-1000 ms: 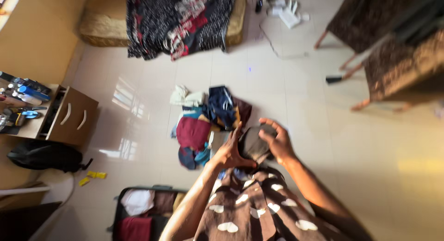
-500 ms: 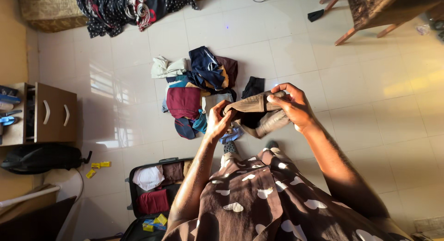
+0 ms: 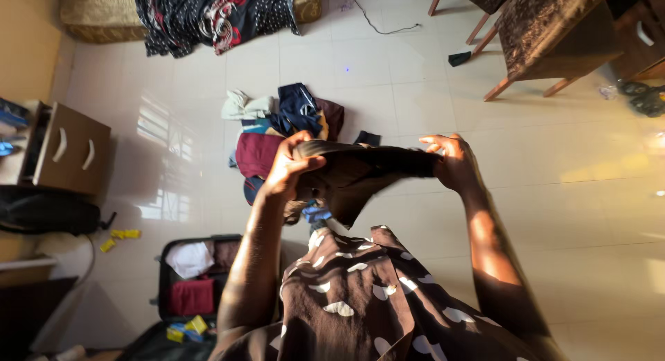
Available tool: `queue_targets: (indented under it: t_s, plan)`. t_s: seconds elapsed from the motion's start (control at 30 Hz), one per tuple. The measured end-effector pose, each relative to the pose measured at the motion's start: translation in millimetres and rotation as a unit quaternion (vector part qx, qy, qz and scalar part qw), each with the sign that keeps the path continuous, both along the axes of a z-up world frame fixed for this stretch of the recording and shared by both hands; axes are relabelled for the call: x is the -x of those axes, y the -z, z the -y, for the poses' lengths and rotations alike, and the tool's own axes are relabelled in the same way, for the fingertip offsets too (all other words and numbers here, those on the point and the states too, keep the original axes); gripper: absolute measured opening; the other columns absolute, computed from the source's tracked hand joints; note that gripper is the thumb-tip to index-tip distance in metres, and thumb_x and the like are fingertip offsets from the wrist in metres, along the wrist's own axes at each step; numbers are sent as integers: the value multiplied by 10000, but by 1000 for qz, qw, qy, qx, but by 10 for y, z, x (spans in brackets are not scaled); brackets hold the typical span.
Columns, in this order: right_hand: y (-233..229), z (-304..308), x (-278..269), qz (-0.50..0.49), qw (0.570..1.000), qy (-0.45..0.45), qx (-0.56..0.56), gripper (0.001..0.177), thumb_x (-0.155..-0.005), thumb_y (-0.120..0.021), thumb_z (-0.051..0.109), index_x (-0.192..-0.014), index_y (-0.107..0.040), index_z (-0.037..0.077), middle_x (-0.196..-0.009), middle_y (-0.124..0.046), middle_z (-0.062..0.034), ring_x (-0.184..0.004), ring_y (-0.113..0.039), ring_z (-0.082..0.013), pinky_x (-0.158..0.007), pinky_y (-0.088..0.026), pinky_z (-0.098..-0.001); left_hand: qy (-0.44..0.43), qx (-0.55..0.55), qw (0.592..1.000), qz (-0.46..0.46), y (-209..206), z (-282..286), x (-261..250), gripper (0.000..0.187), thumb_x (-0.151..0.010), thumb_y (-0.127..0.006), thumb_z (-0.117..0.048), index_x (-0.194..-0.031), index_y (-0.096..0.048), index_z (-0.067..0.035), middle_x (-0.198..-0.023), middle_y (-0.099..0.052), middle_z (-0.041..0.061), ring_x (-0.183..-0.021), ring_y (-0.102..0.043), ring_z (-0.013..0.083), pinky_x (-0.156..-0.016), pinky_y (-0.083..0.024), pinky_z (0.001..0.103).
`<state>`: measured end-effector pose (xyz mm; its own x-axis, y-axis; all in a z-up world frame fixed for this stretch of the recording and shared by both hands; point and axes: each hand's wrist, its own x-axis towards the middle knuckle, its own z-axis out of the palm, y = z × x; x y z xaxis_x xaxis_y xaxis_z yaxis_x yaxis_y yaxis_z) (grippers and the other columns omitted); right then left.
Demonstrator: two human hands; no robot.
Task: The person picks up items of clothing from the floor, folds them by hand, and places them into an open suitcase, arranging them alongside other packed items and toiletries.
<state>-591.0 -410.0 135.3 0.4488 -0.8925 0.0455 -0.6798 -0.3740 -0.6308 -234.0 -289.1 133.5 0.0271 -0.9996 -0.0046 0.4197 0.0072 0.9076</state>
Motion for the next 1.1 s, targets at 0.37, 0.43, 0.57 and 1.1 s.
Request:
queue_targets:
  t_s: [0.37,0.43,0.57,1.1]
  plan:
    - [41,-151,1024,308,926,-33,-216,277,-779,-776,-29,-848,-522,56,-1005,-700,-151,-911,-673,-189,-787,-585,-370,-173,-121,977,-10,-589,-864,436,452,-733,-751,-53,-1141,-584,-150,-1031,-687,-23,-977,-654,87,-882,-532,253]
    - [-247,-207,1135,270,941,-117,-166,230,-829,-668,-108,-849,-503,52,-1113,-743,-158,-1018,-696,-193,-894,-604,-342,-132,-66,989,2,-574,-1023,459,322,-879,-748,-131,-1162,-607,-74,-1043,-690,6,-993,-649,107,-894,-529,265]
    - [-770,-392,1091,112,969,-221,-5,344,-707,-613,-161,-985,-688,28,-1225,-730,-159,-1048,-720,-247,-806,-566,-345,-183,-20,981,65,-444,-1174,505,232,-1026,-712,-217,-1160,-630,-47,-1041,-668,-7,-994,-597,77,-908,-487,238]
    - [-1419,-612,745,-91,923,-306,214,223,-748,-659,-4,-952,-738,38,-1350,-670,-135,-1097,-691,-314,-835,-571,-385,-346,-14,905,249,-576,-1280,188,73,-999,-718,-68,-987,-666,-17,-892,-659,-35,-813,-558,27,-740,-471,199]
